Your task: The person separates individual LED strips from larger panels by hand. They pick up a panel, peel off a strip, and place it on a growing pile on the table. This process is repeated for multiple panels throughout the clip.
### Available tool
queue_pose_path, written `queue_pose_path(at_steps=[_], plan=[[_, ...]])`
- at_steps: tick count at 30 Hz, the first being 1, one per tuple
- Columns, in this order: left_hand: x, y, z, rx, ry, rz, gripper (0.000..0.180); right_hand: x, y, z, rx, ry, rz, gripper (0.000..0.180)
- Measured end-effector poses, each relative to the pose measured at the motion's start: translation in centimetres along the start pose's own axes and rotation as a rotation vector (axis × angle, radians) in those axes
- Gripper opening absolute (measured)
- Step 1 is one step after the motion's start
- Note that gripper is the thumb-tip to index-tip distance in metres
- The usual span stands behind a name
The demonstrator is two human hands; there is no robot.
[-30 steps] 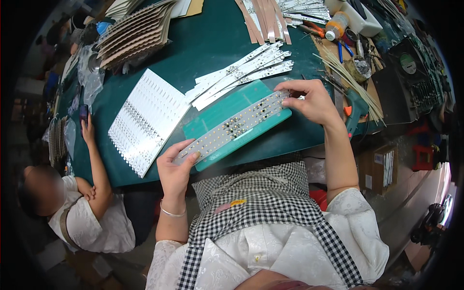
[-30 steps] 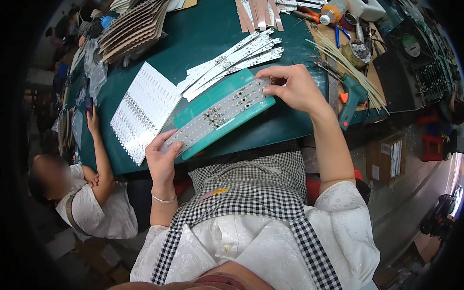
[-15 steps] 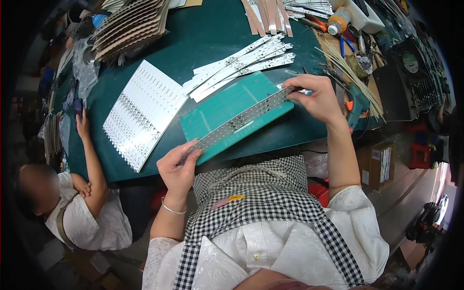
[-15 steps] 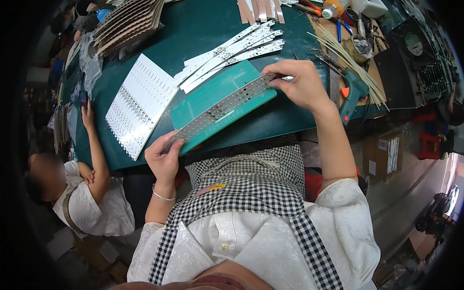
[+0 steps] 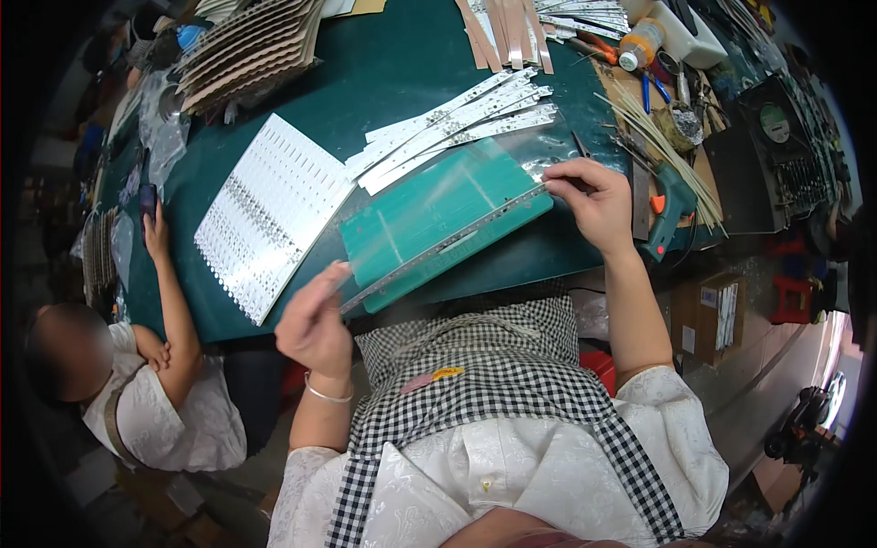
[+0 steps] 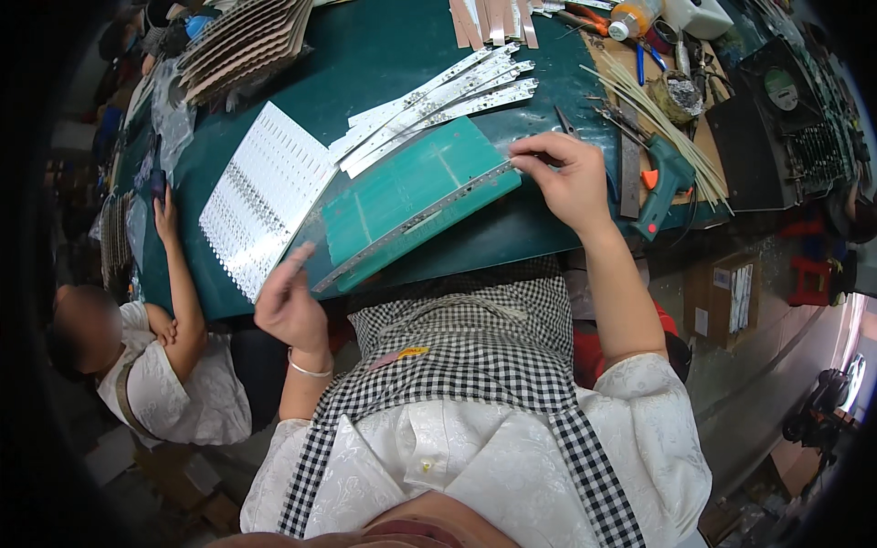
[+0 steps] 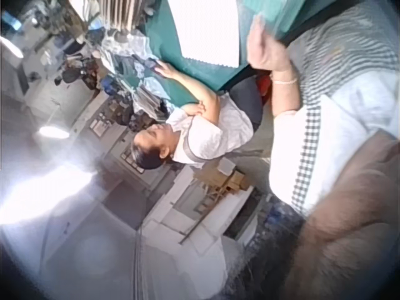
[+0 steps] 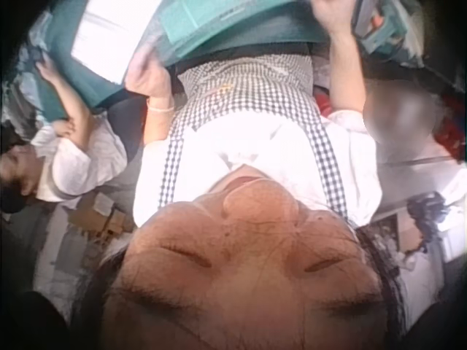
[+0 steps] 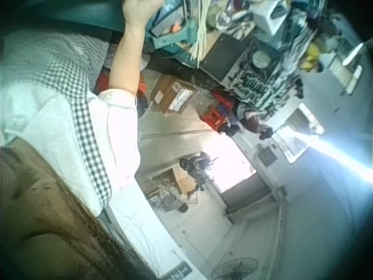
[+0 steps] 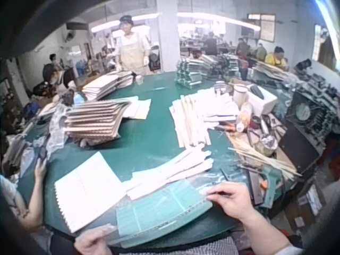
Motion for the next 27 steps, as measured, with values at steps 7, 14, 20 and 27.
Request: queue_pose_path(at_steps=[7,14,20,27], plan=[[2.2,-0.8,-3.4,-0.429,0.303,-0.352,0.016,6.9,2.1,-0.5,0.166,-0.050,0.131,0.012],[1.0,-2.6,-1.4,-0.301,0.113,-0.543,0.024,13.5,5.1,1.0,-0.317,-0.051,-0.019,0.019],[0.2,-2.6,0.7,-0.232,-0.164,-0.705,0.022,7.2,-0.3,0.5,0.235,-0.290,0.190,0.021],[-0.3,-3.0,2.0,-0.112,-0.303,-0.656,0.022,2.7,-2.1,0.6,-0.059,-0.373,0.068,0.032]])
Point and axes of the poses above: each hand's wrist, its own x-axis towards the middle knuckle, its own z-axis out of the palm, y = z × x, the point moved 5 cm from there along x, towards the middle knuckle, and after that the axes turned 7 degrees about -x, right-handed, at the moved point
